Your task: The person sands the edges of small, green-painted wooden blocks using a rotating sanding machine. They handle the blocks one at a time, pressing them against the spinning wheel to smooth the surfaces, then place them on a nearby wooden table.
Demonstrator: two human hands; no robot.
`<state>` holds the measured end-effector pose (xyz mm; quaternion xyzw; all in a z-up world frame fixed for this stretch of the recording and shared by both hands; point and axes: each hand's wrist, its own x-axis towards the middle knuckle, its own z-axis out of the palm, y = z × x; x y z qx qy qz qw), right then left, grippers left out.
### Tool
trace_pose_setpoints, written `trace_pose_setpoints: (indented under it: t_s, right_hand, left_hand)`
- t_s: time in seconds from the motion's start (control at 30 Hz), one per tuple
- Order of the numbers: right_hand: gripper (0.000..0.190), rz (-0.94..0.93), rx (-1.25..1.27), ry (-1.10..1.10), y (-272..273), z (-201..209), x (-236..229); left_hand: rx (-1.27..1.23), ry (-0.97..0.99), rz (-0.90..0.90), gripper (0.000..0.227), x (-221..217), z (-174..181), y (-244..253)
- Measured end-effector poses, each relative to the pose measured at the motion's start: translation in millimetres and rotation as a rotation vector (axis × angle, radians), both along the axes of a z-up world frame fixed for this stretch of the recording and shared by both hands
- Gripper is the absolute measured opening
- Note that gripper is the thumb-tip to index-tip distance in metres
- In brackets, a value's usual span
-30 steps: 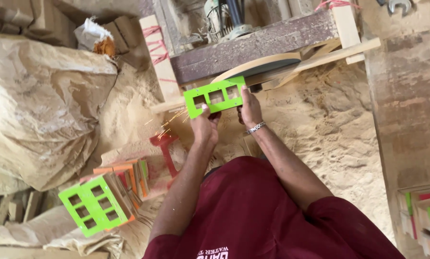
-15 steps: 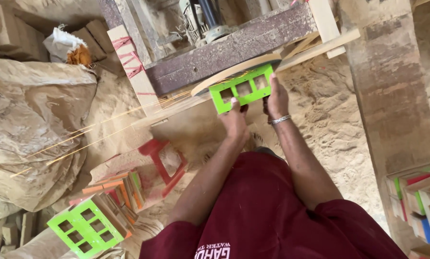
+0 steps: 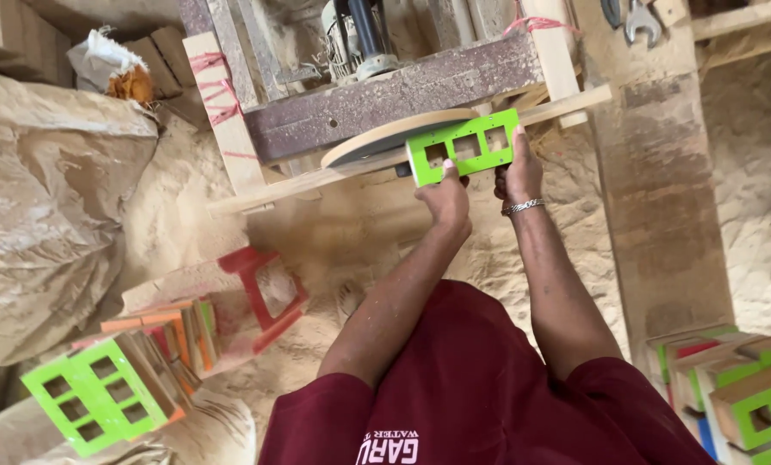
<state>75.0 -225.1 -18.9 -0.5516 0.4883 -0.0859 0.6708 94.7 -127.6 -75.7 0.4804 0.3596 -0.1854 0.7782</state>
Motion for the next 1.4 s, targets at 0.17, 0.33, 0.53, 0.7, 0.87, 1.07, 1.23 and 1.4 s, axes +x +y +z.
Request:
trace_pose_setpoints:
  t_s: [0.17, 0.33, 0.53, 0.7, 0.87, 1.07, 1.23, 1.4]
  right_hand:
    - [0.054, 0.003, -0.050, 0.019, -34, 5, -1]
    - [0.054, 0.197, 0.039, -0.404, -33, 24, -64]
    - [0.068, 0.578, -0.068, -0.944, 12, 8, -116]
    - [0.055, 0.529, -0.025, -0.843, 63, 7, -82]
    - [0.036, 0.361, 0.185, -0.410, 114, 11, -31]
    - [0.043, 0.298, 0.220, -0.125, 155, 2, 22]
    - [0.054, 0.307, -0.027, -0.111, 185, -15, 30]
    - [0.055, 0.247, -0.167, -0.135, 180, -36, 35]
  left_hand:
    - [-0.058, 0.046, -0.045, 0.075, 10, 21, -28]
    - [-0.627, -0.276, -0.075, 0.048, -31, 52, 22]
    - [-0.792, -0.410, -0.260, 0.036, -75, 42, 144]
    - [-0.775, -0.470, -0.208, 0.037, -58, 55, 186]
    - [-0.595, -0.279, 0.014, 0.031, -28, 44, 201]
    - [-0.405, -0.079, 0.109, 0.029, 25, 12, 218]
    - [-0.334, -0.082, 0.073, 0.028, 43, 9, 248]
    - [-0.289, -0.056, 0.045, 0.028, 42, 12, 244]
